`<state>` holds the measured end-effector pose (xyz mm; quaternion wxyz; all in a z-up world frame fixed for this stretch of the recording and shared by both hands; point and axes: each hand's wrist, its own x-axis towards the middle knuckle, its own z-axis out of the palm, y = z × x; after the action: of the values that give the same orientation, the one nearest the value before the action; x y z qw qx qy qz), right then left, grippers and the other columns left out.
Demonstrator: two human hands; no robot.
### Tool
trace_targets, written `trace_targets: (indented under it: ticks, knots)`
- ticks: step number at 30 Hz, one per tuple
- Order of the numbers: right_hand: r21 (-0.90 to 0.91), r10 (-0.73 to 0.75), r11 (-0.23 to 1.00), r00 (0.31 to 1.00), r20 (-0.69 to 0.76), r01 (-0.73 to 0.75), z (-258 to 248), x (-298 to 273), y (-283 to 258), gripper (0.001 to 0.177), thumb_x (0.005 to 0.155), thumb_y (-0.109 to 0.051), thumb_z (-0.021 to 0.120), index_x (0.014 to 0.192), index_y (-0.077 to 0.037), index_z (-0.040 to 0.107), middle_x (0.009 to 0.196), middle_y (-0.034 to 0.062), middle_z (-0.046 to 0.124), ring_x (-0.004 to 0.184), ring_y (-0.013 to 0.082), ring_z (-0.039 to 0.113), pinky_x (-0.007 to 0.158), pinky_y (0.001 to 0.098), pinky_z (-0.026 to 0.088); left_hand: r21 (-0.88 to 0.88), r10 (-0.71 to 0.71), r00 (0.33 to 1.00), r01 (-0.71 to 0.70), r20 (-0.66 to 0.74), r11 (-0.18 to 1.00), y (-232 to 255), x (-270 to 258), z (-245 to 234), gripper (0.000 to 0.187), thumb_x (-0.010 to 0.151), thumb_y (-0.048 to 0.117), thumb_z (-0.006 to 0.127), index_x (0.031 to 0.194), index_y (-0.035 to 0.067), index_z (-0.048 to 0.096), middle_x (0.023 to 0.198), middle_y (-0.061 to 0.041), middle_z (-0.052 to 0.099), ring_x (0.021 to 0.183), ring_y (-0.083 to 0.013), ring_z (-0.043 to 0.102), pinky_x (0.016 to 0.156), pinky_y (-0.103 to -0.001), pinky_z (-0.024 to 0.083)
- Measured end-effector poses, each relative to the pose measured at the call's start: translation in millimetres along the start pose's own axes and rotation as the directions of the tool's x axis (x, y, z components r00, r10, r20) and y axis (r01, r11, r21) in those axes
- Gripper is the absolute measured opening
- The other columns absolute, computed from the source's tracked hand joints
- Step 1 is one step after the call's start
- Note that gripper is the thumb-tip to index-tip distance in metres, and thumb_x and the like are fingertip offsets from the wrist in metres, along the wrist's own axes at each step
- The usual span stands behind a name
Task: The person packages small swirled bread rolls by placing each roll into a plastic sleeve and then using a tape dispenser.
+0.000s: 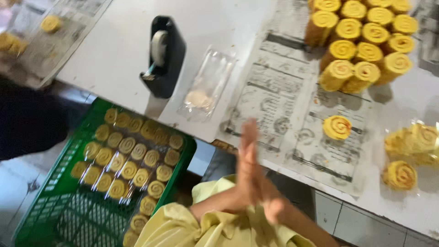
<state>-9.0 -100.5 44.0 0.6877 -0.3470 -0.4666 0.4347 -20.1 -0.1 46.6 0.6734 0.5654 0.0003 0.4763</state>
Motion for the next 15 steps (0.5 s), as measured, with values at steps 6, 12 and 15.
trace_targets:
  ticks: [6, 12, 15]
  knots:
    - [0.317, 0.035, 0.948, 0.999, -0.040, -0.021, 5.7, 38.9, 14.0, 0.090, 0.107, -0.069, 0.023, 0.162, 0.001, 0.019, 0.165, 0.0268, 0.026, 0.156, 0.0376, 0.021, 0.126, 0.0603, 0.016, 0.331, 0.000, 0.941, -0.119, 0.339, 0.936, 2.7, -12.4, -5.2, 0.071, 0.119, 0.056, 0.015, 0.166, 0.007, -0.004, 0.176, -0.015, -0.003, 0.168, -0.0324, -0.004, 0.143, -0.058, -0.004]
    - [0.591, 0.085, 0.806, 0.992, -0.098, -0.011, -14.7, 47.4, 28.0, 0.083, 0.107, -0.056, 0.024, 0.161, 0.007, 0.014, 0.159, 0.0345, 0.036, 0.151, 0.0413, 0.031, 0.121, 0.0612, 0.019, 0.751, -0.053, 0.972, -0.142, 0.230, 0.645, -49.7, 35.9, -139.6, 0.067, 0.106, 0.058, 0.039, 0.164, 0.025, 0.032, 0.175, -0.010, 0.009, 0.162, -0.0357, -0.002, 0.128, -0.057, -0.014]
    - [0.325, 0.017, 0.945, 0.993, -0.121, 0.024, -72.9, 17.9, 19.5, 0.103, 0.105, -0.062, 0.020, 0.124, 0.034, 0.053, 0.125, 0.0542, 0.056, 0.130, 0.0617, 0.051, 0.109, 0.0730, 0.034, 0.927, 0.028, 1.000, -0.013, 0.002, 0.376, -56.9, 38.1, -200.9, 0.044, 0.093, 0.027, 0.075, 0.135, 0.014, 0.067, 0.135, -0.009, 0.067, 0.130, -0.0292, 0.062, 0.119, -0.046, 0.040]
